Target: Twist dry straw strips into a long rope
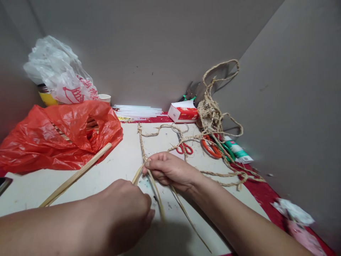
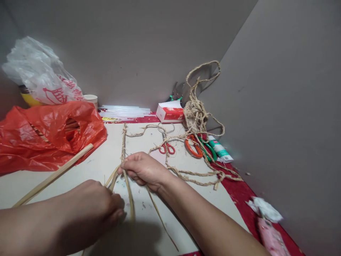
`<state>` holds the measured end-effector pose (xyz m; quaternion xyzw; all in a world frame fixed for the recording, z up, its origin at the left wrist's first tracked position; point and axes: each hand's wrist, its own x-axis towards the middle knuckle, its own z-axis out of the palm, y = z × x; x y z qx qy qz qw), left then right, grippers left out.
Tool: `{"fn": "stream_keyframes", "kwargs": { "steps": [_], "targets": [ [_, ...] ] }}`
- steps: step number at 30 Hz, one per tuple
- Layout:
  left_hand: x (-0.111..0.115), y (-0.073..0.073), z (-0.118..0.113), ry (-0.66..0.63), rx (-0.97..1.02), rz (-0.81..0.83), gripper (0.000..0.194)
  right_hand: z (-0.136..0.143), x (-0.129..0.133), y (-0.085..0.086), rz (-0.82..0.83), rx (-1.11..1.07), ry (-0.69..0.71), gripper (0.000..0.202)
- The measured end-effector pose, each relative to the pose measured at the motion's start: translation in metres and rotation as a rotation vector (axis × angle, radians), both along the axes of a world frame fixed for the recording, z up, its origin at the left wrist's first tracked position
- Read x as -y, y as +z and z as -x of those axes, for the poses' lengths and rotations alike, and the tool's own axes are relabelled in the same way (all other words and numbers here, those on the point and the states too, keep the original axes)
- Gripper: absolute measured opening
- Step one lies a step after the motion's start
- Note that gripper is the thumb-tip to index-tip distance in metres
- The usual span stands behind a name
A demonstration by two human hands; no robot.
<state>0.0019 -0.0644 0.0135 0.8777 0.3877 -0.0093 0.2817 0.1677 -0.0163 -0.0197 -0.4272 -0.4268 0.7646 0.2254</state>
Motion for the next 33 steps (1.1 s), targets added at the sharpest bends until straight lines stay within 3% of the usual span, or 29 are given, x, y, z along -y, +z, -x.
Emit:
{"fn": "stream_keyframes", "kwargs": {
  "steps": [3, 6, 10, 12, 19, 26, 33],
  "targets": [
    [-0.017, 0.012, 0.006, 0.204, 0.193, 0.067, 0.029, -0.004, -0.003, 0.001, 0.009, -0.069, 0.014, 0.018],
    [-0.041, 0.003, 0.008, 0.500, 0.449, 0.135, 0.018, -0.005, -0.005, 0.001, 0.004, -0.097, 0.029, 0.016],
    [-0.056, -0.022, 0.005, 0.509, 0.732, 0.806, 0.016, -0.004, -0.005, -0.001, -0.028, -0.075, 0.055, 0.017],
    [-0.055, -0.029, 0.004, 0.485, 0.742, 0.953, 0.015, -0.004, -0.005, -0.001, -0.041, -0.060, 0.076, 0.017],
    [-0.058, -0.033, 0.008, 0.470, 0.600, 0.770, 0.023, -0.008, -0.006, -0.001, -0.139, 0.047, 0.169, 0.023],
    [-0.064, -0.035, 0.009, 0.445, 0.537, 0.757, 0.025, -0.006, -0.007, -0.005, -0.277, 0.137, 0.200, 0.019],
    [-0.061, -0.027, 0.007, 0.450, 0.529, 0.728, 0.017, -0.008, -0.007, -0.004, -0.523, 0.397, 0.234, 0.021]
  ]
}}
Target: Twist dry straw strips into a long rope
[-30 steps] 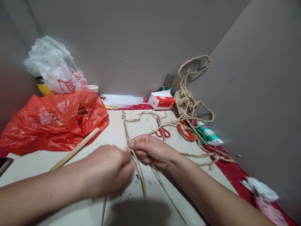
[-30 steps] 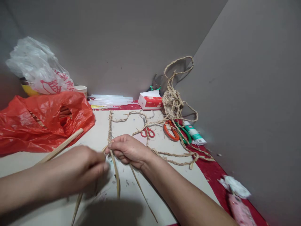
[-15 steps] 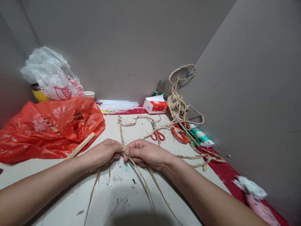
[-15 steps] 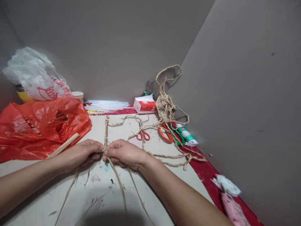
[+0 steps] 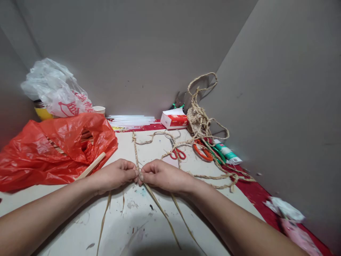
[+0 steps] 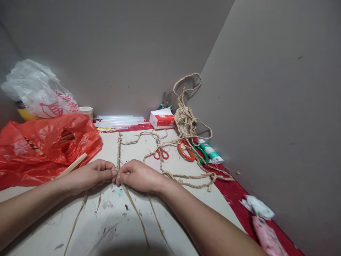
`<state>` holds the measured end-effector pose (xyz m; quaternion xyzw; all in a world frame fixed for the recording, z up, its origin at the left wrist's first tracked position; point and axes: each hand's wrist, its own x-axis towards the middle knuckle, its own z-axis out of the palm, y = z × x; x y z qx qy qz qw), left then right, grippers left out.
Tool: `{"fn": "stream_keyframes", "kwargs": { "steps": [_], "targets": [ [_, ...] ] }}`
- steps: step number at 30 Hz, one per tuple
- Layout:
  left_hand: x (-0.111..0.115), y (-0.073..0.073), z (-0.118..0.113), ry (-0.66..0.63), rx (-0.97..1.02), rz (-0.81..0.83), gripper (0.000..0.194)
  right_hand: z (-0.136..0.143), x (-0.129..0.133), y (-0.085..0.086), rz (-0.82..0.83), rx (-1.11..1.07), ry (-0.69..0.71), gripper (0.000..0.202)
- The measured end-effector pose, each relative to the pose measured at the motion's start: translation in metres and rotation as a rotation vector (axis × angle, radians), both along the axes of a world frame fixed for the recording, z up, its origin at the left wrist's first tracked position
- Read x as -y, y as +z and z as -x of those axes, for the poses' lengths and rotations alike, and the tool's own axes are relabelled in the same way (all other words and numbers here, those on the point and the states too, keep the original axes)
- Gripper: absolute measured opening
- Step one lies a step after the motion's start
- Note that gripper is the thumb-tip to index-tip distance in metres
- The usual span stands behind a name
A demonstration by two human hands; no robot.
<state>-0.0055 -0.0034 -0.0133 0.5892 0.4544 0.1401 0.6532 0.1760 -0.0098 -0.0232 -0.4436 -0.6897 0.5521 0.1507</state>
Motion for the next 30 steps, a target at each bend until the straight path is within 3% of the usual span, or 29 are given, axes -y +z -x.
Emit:
{"fn": "stream_keyframes", "kwargs": {
  "steps": [4, 7, 11, 14, 16, 19, 22, 25, 26, 27, 30],
  "targets": [
    [-0.002, -0.010, 0.002, 0.023, -0.004, -0.060, 0.019, -0.005, 0.000, 0.016, -0.054, 0.159, -0.045, 0.019],
    [-0.002, -0.021, 0.004, 0.031, 0.022, -0.109, 0.021, -0.004, 0.003, 0.025, 0.047, 0.111, -0.048, 0.023],
    [0.000, -0.022, 0.003, 0.069, 0.083, -0.061, 0.021, 0.007, 0.013, 0.021, 0.162, -0.010, -0.016, 0.023],
    [0.003, -0.016, 0.001, 0.076, 0.142, 0.037, 0.024, 0.017, 0.023, 0.015, 0.208, 0.057, -0.031, 0.017],
    [0.005, -0.014, 0.001, 0.068, 0.152, 0.074, 0.028, 0.023, 0.030, 0.014, 0.126, 0.149, -0.040, 0.016],
    [0.007, -0.013, 0.002, 0.073, 0.168, 0.093, 0.026, 0.028, 0.041, 0.022, -0.203, 0.343, -0.041, 0.021],
    [0.007, -0.012, 0.002, 0.075, 0.209, 0.133, 0.018, 0.025, 0.050, 0.039, -0.353, 0.422, 0.126, 0.020],
    [0.007, -0.009, 0.002, 0.072, 0.251, 0.157, 0.016, 0.014, 0.047, 0.053, -0.086, 0.246, 0.418, 0.019],
    [0.007, -0.008, 0.002, 0.072, 0.267, 0.156, 0.017, 0.010, 0.043, 0.055, 0.016, 0.173, 0.399, 0.021],
    [0.006, -0.007, 0.002, 0.073, 0.283, 0.149, 0.018, 0.006, 0.037, 0.055, 0.056, 0.127, 0.295, 0.023],
    [0.006, -0.006, 0.002, 0.066, 0.293, 0.136, 0.021, -0.002, 0.016, 0.047, -0.121, 0.106, -0.155, 0.027]
  ]
}}
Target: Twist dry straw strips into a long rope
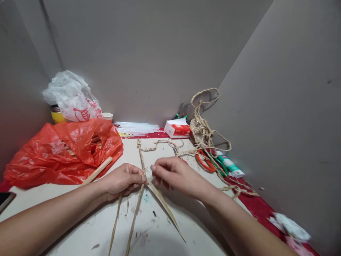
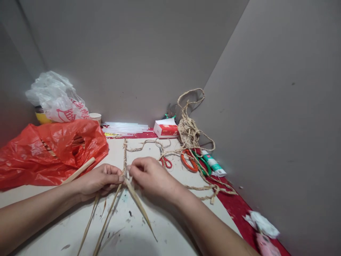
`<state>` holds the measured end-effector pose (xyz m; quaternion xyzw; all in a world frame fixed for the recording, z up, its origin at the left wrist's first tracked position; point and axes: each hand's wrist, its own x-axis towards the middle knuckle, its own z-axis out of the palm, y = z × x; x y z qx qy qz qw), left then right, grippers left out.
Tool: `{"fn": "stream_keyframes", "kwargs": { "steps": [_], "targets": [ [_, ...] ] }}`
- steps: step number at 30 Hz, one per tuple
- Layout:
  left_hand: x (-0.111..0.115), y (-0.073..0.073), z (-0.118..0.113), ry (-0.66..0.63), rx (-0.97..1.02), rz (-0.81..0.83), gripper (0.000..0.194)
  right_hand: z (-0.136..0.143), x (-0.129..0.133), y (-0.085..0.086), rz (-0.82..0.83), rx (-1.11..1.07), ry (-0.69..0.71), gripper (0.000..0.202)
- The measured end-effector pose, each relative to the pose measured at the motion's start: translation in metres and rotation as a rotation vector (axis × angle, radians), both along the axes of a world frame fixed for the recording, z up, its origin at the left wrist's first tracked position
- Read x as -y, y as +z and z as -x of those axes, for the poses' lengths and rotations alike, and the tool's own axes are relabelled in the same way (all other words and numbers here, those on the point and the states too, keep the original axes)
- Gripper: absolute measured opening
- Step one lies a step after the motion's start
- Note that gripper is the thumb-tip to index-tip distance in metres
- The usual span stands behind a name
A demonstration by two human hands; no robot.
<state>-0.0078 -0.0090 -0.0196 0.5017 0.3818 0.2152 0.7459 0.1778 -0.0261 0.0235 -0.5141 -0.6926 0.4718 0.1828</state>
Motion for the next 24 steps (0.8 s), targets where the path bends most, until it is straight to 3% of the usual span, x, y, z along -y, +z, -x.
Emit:
{"fn": "stream_keyframes", "kwargs": {
  "steps": [2, 5, 7, 11, 16, 20, 24],
  "targets": [
    [-0.001, -0.001, 0.000, -0.002, -0.013, -0.017, 0.020, 0.000, -0.010, -0.011, -0.017, -0.017, -0.064, 0.025],
    [-0.001, -0.002, 0.000, -0.004, -0.031, -0.059, 0.018, 0.004, -0.015, -0.029, 0.256, -0.165, 0.078, 0.030],
    [-0.001, -0.002, 0.000, -0.004, -0.057, -0.079, 0.018, 0.005, -0.014, -0.037, 0.333, -0.238, 0.113, 0.034],
    [0.000, 0.000, 0.000, -0.052, -0.132, -0.166, 0.022, 0.002, -0.016, -0.040, 0.339, -0.263, 0.110, 0.038],
    [0.002, 0.003, 0.000, -0.040, -0.343, -0.429, 0.027, 0.003, -0.019, -0.042, 0.392, -0.259, 0.132, 0.036],
    [0.002, 0.003, 0.001, -0.100, -0.403, -0.518, 0.027, 0.006, -0.019, -0.045, 0.367, -0.280, 0.071, 0.035],
    [0.000, 0.000, 0.003, -0.099, -0.416, -0.537, 0.028, 0.000, -0.019, -0.037, 0.062, -0.050, 0.040, 0.032]
  ]
}}
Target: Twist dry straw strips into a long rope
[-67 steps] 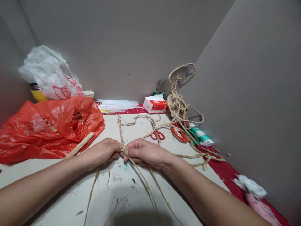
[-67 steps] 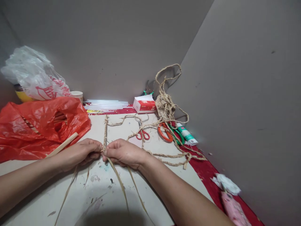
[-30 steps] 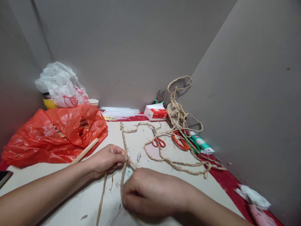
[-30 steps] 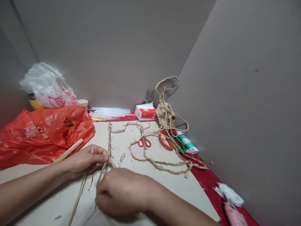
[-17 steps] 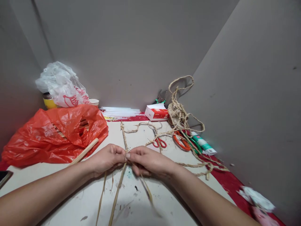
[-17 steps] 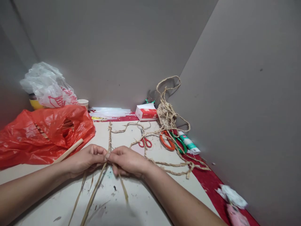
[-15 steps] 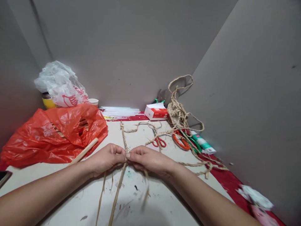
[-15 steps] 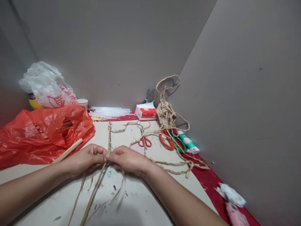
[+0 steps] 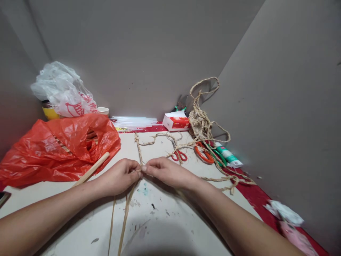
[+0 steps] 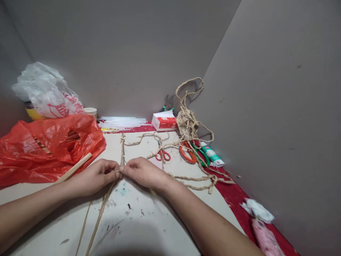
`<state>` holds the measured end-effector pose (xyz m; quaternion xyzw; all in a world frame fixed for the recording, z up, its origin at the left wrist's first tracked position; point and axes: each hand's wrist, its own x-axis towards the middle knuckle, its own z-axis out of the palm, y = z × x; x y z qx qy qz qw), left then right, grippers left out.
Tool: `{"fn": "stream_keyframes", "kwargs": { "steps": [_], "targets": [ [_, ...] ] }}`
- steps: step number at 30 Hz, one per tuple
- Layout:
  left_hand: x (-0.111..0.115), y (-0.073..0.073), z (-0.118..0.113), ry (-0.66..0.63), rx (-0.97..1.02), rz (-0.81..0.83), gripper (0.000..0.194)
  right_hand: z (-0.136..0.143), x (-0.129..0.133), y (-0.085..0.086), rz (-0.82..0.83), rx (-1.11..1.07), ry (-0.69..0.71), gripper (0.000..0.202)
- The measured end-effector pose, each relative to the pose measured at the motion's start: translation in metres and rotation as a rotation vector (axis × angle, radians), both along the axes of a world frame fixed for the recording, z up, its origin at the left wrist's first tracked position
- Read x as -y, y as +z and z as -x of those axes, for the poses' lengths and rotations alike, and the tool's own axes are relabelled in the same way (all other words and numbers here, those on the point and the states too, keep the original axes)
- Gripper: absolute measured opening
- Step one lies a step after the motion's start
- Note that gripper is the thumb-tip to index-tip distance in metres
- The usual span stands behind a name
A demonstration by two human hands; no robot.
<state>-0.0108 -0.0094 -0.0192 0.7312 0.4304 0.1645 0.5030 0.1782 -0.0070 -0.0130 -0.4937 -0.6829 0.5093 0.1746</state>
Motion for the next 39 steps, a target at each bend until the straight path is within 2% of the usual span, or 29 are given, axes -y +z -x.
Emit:
{"fn": "stream_keyframes", "kwargs": {
  "steps": [2, 5, 7, 10, 12, 14, 17, 19, 23, 28, 30, 34, 36, 38, 39],
  "targets": [
    [-0.001, -0.003, 0.000, 0.016, 0.026, 0.022, 0.029, -0.003, 0.000, 0.006, -0.132, 0.064, 0.004, 0.030],
    [-0.002, -0.006, -0.001, 0.033, 0.105, 0.104, 0.030, 0.000, 0.002, 0.008, -0.170, -0.033, 0.028, 0.026],
    [-0.002, -0.006, -0.003, 0.026, 0.182, 0.171, 0.029, 0.005, 0.005, 0.005, -0.081, -0.142, 0.007, 0.024],
    [-0.001, -0.002, -0.004, 0.036, 0.232, 0.230, 0.027, 0.009, 0.007, -0.001, 0.150, -0.203, 0.025, 0.025],
    [-0.001, 0.001, -0.005, 0.061, 0.211, 0.248, 0.026, 0.009, 0.007, -0.003, 0.171, -0.185, 0.035, 0.028],
    [0.000, 0.002, -0.005, 0.052, 0.179, 0.245, 0.027, 0.006, 0.005, -0.003, 0.103, -0.143, 0.053, 0.031],
    [0.001, 0.002, -0.005, 0.009, 0.098, 0.170, 0.029, 0.001, 0.002, -0.001, 0.047, -0.055, 0.128, 0.033],
    [0.001, 0.001, -0.004, 0.003, 0.025, 0.086, 0.030, 0.000, 0.001, -0.001, 0.096, -0.058, 0.147, 0.033],
    [0.002, 0.009, -0.001, -0.006, -0.121, -0.059, 0.032, 0.005, 0.003, -0.006, 0.245, -0.199, 0.038, 0.026],
    [0.015, 0.034, -0.003, 0.012, -0.365, -0.233, 0.034, 0.014, 0.007, -0.012, 0.253, -0.250, -0.082, 0.020],
    [0.024, 0.038, -0.007, 0.015, -0.418, -0.269, 0.031, 0.015, 0.009, -0.011, 0.287, -0.300, -0.104, 0.021],
    [0.041, 0.026, -0.014, -0.041, -0.564, -0.372, 0.021, 0.017, 0.012, -0.006, 0.457, -0.417, -0.117, 0.030],
    [0.048, 0.019, -0.015, -0.090, -0.638, -0.431, 0.030, 0.017, 0.013, -0.004, 0.506, -0.444, -0.117, 0.029],
    [0.053, 0.020, -0.015, -0.143, -0.642, -0.445, 0.034, 0.017, 0.013, -0.003, 0.511, -0.453, -0.109, 0.022],
    [0.055, 0.024, -0.013, -0.182, -0.612, -0.419, 0.029, 0.016, 0.012, -0.003, 0.507, -0.462, -0.094, 0.017]
  ]
}}
